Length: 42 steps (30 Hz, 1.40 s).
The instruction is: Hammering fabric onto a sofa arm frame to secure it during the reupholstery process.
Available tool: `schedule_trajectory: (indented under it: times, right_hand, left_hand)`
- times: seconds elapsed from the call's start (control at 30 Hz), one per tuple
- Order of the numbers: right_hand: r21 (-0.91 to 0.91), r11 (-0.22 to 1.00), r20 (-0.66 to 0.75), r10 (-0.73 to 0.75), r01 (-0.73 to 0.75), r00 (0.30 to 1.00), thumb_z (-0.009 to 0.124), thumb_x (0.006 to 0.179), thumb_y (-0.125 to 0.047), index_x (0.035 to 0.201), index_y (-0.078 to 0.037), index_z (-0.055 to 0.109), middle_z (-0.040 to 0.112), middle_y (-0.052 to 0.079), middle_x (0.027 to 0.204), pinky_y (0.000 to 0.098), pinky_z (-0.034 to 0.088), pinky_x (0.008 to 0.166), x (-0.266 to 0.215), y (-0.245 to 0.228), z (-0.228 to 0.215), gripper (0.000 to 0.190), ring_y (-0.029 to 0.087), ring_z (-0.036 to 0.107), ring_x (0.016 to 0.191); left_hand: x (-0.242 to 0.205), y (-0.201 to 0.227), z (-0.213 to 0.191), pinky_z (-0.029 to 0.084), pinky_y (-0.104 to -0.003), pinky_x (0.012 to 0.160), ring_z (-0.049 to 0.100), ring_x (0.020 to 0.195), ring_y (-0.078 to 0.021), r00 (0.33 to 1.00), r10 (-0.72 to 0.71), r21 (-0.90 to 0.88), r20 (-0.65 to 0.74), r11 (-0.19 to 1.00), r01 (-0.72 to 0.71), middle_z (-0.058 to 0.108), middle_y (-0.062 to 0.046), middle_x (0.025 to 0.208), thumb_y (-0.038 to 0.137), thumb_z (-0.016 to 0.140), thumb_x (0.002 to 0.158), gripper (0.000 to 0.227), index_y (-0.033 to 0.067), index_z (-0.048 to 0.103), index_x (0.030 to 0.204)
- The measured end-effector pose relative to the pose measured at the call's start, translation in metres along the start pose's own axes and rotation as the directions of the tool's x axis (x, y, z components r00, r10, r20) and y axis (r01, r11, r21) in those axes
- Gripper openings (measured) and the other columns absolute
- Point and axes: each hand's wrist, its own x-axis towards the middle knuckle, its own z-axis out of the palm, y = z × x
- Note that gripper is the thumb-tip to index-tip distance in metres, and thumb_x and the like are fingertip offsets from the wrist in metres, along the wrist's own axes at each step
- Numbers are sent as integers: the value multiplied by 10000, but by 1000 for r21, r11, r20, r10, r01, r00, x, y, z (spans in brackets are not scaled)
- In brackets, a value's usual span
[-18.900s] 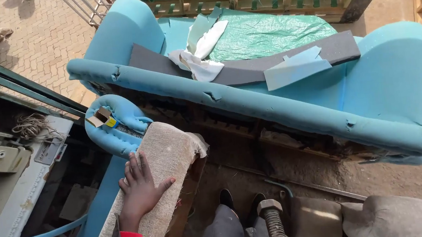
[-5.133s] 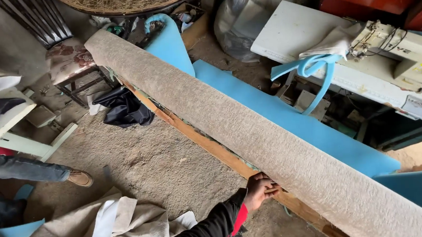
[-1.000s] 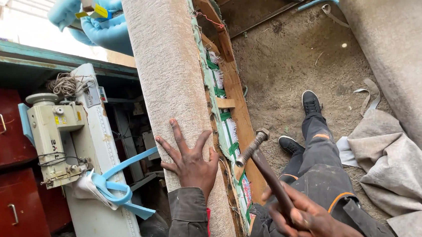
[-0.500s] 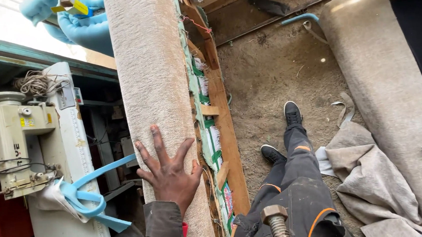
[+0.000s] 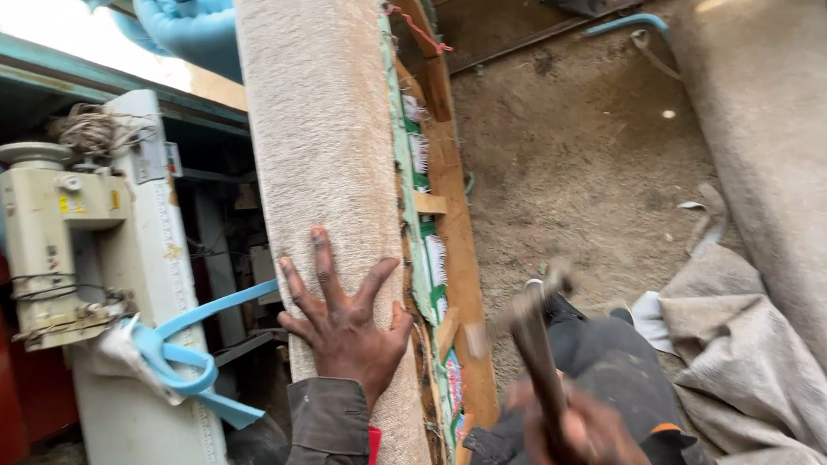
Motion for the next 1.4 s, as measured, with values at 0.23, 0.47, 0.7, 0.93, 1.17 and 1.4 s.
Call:
schedule_trajectory:
  times: [0.23,0.47,0.7,0.93,1.17,1.4]
  right_hand:
    - [-201,979,-334,-34,-36,942,495,933,-304,1492,-148,580,503,93,589,261,192,314,79,-20,-8,587,122,294,374]
    - [-507,856,-326,-82,-101,942,408,943,-470,1618,-342,378,432,24,525,302,407,397,73,33,-41,688,134,417,410]
    - [-275,897,-332,249,-346,910,477,886,-462,1638,-420,336,614,94,603,569,404,565,78,112,-45,767,283,467,444]
    - [-306,951,-360,-71,-46,930,487,938,-367,1647,-296,339,416,12,477,301,350,408,71,117,-5,727,138,381,372]
    - [-118,988,-444,40,-103,895,580,898,-275,1590,-305,451,582,-98,1445,323,488,633,73,134,5,705,142,490,656]
    - [-586,702,-424,159,-404,892,435,885,-553,1615,-587,318,620,63,454,151,451,671,60,93,11,740,154,584,386]
  left_hand:
    - [4,3,-2,239,-870,871,16,1528,-563,999,-38,-34,10,999,38,44,-71,1706,309,720,654,592,493,698,1216]
    - [3,7,-1,178,-878,990,0,1536,-540,997,-49,-47,60,998,52,18,-62,1705,300,755,723,517,437,697,1219]
    - [3,16,-8,86,-889,1020,-63,1554,-511,985,-106,-122,136,985,123,-24,-8,1718,186,710,776,552,449,691,1261]
    - [2,16,-8,68,-860,1047,-80,1551,-517,982,-97,-115,163,986,116,-44,-15,1719,219,670,820,494,431,682,1266]
    - [1,21,-11,100,-818,1055,-64,1564,-491,985,-106,-116,138,986,122,4,-24,1728,217,684,793,491,417,692,1241]
    - [1,21,-8,82,-774,1114,-53,1568,-493,986,-112,-129,120,983,128,7,-16,1736,180,695,780,510,409,693,1236]
